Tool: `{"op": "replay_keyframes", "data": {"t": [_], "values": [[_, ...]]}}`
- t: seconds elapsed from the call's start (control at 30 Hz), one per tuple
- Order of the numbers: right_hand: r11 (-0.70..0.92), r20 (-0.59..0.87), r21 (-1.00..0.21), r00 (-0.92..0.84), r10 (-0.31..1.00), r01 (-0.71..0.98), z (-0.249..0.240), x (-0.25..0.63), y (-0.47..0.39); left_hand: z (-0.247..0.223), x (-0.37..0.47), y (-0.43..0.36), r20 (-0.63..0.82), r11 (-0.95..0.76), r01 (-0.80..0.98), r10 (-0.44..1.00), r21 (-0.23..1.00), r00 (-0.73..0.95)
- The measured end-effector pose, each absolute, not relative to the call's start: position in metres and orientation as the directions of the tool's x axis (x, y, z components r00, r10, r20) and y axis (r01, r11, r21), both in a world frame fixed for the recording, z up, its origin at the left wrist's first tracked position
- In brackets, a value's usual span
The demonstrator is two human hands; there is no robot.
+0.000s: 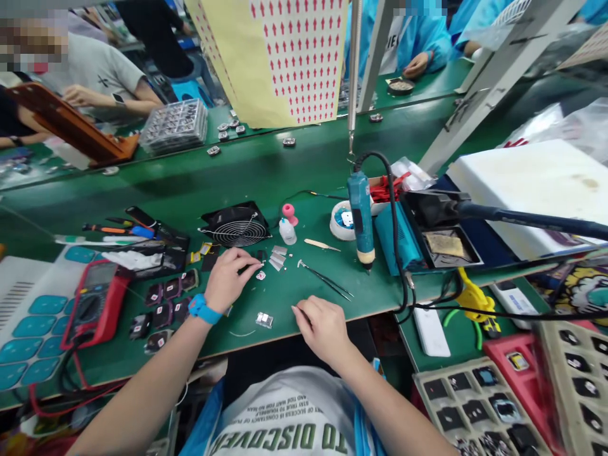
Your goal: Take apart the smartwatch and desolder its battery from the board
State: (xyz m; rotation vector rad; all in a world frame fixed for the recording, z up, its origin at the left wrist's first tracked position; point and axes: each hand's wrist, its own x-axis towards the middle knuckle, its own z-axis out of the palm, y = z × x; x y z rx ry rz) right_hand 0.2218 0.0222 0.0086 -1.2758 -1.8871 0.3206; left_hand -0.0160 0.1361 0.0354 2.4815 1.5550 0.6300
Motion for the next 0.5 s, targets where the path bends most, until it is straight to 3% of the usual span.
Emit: {"op": "replay_keyframes", "data": {"t": [0.13, 0.4, 0.5], "values": [[0.445, 0.48, -0.596, -0.148, 0.865, 0.669, 0.009, 0.22, 0.023, 0.034, -0.013, 0.132, 0.211, -0.477, 0.82, 0.878, 0.317, 0.429], [0.444, 0.474, -0.588, -0.157, 0.866, 0.676, 0.006, 0.22, 0.022, 0.041, -0.01, 0.133, 0.241, -0.449, 0.854, 0.888, 0.261, 0.393], [0.433, 0.468, -0.569, -0.158, 0.869, 0.699, 0.006, 0.219, 0.022, 0.049, -0.012, 0.123, 0.255, -0.479, 0.82, 0.874, 0.312, 0.413]]}}
